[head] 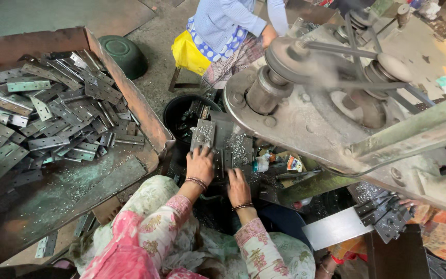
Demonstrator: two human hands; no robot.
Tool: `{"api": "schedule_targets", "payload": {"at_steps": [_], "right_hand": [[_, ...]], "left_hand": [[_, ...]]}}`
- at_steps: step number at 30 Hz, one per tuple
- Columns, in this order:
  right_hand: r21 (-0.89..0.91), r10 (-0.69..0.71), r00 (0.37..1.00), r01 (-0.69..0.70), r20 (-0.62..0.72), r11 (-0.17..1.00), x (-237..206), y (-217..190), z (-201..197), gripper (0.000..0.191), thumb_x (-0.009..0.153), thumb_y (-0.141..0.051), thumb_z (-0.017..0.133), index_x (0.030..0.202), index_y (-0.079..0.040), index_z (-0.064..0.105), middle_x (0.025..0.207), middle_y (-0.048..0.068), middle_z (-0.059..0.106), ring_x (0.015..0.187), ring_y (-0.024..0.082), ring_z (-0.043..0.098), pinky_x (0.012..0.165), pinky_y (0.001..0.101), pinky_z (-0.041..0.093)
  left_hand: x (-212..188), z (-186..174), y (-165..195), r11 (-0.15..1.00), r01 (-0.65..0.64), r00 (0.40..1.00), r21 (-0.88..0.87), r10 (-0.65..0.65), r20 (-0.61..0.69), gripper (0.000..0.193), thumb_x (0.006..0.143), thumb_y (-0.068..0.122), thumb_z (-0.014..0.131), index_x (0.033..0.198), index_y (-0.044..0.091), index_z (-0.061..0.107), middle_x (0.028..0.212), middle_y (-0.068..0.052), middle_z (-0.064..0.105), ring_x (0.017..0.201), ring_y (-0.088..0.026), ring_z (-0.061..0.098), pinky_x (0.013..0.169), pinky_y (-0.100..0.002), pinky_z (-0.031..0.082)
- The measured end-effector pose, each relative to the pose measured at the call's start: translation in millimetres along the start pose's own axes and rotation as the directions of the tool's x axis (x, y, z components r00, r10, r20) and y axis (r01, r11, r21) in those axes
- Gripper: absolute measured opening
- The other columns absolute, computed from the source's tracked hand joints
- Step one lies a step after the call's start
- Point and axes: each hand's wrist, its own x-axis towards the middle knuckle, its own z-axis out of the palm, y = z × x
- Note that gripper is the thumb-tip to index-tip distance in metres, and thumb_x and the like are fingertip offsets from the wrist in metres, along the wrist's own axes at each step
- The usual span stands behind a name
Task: The person repeatedly places small metal plates into a manual punching machine, presses the lever to punch holes, and removes the finished pieces. The person handles the metal plates one at a time and deposits them into a nearby bin.
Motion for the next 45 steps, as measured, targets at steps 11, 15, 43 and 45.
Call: {"api": "schedule_targets", "payload": {"at_steps": [11, 15, 43, 45], "right_hand": [[-0.087, 0.297, 0.886, -0.285, 0.356, 0.954, -92, 1, -15, 0.063, 0.085, -0.025, 0.074, 0.141, -0.013, 0.049, 0.134, 0.012, 0.059, 0.122, 0.032, 0.057, 0.1, 0.045, 0.051], [-0.224, 0.512, 0.676, -0.471, 0.53, 0.853, -137, 5, 0, 0.076, 0.087, -0.035, 0.075, 0.15, -0.012, 0.04, 0.116, 0.021, 0.068, 0.108, 0.039, 0.067, 0.09, 0.0502, 0.056], [-0.204, 0.517, 0.692, -0.486, 0.503, 0.85, -148, 6, 27, 0.086, 0.08, -0.033, 0.08, 0.149, -0.009, 0.034, 0.105, 0.025, 0.071, 0.099, 0.044, 0.069, 0.084, 0.0538, 0.058], [-0.21, 0.515, 0.666, -0.487, 0.539, 0.848, -144, 10, 24, 0.076, 0.084, -0.033, 0.076, 0.147, -0.013, 0.039, 0.104, 0.024, 0.072, 0.098, 0.043, 0.071, 0.085, 0.0526, 0.058]], "left_hand": [[-22, 45, 19, 0.953, -0.18, 0.975, 0.245, 0.141, 0.171, 0.038, 0.096, 0.029, 0.05, 0.117, 0.009, 0.074, 0.146, -0.012, 0.053, 0.145, -0.044, 0.029, 0.113, -0.076, 0.018], [-13, 47, 22, 0.951, -0.18, 0.967, 0.253, 0.124, 0.224, 0.039, 0.095, 0.029, 0.049, 0.118, 0.009, 0.073, 0.144, -0.012, 0.053, 0.146, -0.044, 0.027, 0.112, -0.076, 0.017], [-13, 39, 14, 0.952, -0.179, 0.982, 0.248, 0.157, 0.107, 0.041, 0.095, 0.029, 0.05, 0.123, 0.008, 0.072, 0.147, -0.009, 0.052, 0.148, -0.042, 0.025, 0.114, -0.076, 0.016], [-7, 40, 15, 0.954, -0.175, 0.979, 0.244, 0.142, 0.145, 0.039, 0.096, 0.028, 0.05, 0.121, 0.009, 0.073, 0.148, -0.01, 0.052, 0.149, -0.043, 0.024, 0.114, -0.077, 0.016]]}}
